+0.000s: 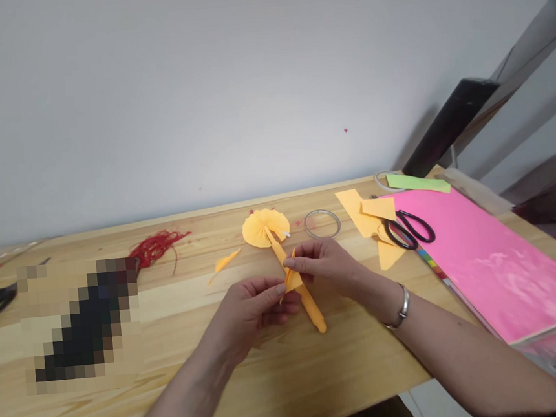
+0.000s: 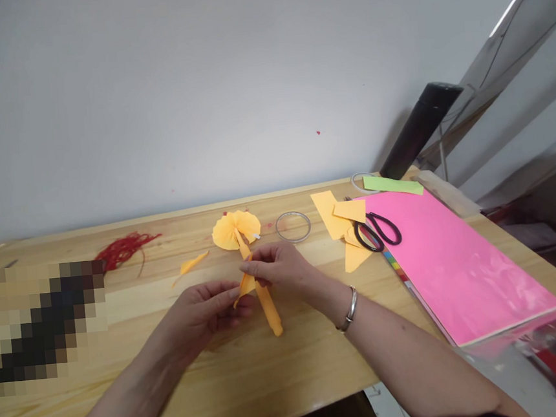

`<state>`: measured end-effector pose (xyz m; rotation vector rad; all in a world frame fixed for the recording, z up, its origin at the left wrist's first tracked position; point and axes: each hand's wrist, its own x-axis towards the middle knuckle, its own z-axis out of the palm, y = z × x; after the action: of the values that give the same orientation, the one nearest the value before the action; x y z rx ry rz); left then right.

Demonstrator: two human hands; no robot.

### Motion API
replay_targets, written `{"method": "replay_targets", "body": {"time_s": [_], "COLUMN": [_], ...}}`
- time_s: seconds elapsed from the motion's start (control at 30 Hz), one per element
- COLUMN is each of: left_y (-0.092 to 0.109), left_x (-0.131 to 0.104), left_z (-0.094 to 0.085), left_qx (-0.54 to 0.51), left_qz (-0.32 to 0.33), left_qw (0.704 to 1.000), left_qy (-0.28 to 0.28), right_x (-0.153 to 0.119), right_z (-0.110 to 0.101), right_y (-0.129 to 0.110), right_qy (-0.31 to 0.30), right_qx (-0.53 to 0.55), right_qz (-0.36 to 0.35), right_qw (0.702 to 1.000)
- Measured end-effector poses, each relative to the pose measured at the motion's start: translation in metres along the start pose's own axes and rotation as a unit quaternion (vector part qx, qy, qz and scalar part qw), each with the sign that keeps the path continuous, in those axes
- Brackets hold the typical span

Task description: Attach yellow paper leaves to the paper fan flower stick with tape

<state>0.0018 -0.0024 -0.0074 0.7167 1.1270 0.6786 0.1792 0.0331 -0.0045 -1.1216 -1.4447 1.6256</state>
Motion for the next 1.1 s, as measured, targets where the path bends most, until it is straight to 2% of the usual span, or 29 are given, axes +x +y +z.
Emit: {"method": "replay_targets", "body": {"time_s": [0.3,1.1], "left_y": [0.0024,0.0029], "left_x": [0.0,0.0016], "left_z": [0.0004,-0.0007], "left_qx": [-0.019,-0.069], "left_qz": [0.003,-0.009], "left_qw": [1.0,0.997], "left_qy": [0.022,0.029], "right_x": [0.0053,0.0062], "right_z": [-0.0028,-0.0041], "right_y": [0.0028,0.0062], "right_qy": [0.053,0.039], "right_qx": [0.054,0.094], "right_qz": [0.039,0.033], "right_qw": [0.996,0.994]}}
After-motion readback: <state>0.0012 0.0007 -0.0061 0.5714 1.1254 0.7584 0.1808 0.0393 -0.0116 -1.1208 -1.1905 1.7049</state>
